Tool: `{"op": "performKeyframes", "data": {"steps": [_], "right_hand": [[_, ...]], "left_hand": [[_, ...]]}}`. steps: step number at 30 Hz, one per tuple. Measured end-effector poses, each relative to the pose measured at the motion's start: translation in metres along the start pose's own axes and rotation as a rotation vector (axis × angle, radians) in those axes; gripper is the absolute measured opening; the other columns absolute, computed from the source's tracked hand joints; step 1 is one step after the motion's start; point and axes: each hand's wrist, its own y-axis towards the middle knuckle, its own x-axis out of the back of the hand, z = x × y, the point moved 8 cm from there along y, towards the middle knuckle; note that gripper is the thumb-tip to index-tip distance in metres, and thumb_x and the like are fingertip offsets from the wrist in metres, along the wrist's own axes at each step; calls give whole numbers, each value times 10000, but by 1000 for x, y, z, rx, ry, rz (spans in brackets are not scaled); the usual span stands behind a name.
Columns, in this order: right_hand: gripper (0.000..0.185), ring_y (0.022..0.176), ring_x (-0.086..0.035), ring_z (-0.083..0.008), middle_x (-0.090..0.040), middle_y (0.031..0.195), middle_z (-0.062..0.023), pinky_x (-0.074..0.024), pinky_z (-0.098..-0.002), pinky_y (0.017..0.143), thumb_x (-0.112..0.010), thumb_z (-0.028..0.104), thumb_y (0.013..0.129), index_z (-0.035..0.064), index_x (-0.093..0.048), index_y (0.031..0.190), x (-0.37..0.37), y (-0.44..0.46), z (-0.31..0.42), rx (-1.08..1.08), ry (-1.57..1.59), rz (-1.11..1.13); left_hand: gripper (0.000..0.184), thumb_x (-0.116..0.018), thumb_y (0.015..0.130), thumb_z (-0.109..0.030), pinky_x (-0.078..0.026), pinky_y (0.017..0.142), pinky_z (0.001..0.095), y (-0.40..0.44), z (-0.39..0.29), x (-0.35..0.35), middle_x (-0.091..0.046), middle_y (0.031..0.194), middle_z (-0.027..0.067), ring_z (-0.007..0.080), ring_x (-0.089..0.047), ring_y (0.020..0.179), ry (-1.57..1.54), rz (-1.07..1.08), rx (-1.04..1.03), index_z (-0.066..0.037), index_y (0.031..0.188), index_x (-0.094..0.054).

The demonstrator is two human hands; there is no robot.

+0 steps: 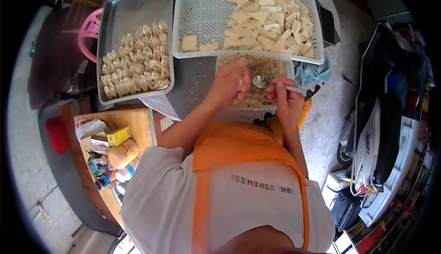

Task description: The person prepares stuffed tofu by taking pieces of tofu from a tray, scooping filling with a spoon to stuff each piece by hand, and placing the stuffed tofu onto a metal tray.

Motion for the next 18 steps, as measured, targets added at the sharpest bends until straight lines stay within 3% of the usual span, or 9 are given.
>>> {"op": "performKeyframes", "data": {"steps": [5,11,14,18], "right_hand": [[132,601,-584,-84,-631,724,-61,-487,-208,555,-521,93,936,-15,-594,947,0,0,-1,9,-23,25],[131,599,-578,-78,-629,723,-57,-484,-204,556,-516,84,935,-18,-596,947,-1,-2,1,18,-41,36],[128,597,-576,-78,-628,722,-56,-482,-203,555,-513,77,934,-20,-595,950,0,-1,-1,25,-51,41],[124,596,-575,-78,-627,721,-56,-482,-203,551,-512,71,933,-21,-593,950,0,-2,1,41,-61,51]], "left_hand": [[424,-363,994,-322,-265,330,225,2,4,3,-448,510,23,99,-324,361,18,14,19,-64,681,-484],[364,-319,994,-279,-329,414,218,2,-13,-9,-530,726,47,104,-399,476,-103,-22,-108,-18,987,-573],[366,-318,994,-287,-321,421,212,9,-2,-2,-518,789,42,109,-398,494,76,54,-127,-22,1066,-560],[333,-362,987,-312,-323,411,220,11,-1,0,-489,710,38,96,-418,529,10,73,-127,-37,897,-525]]}}
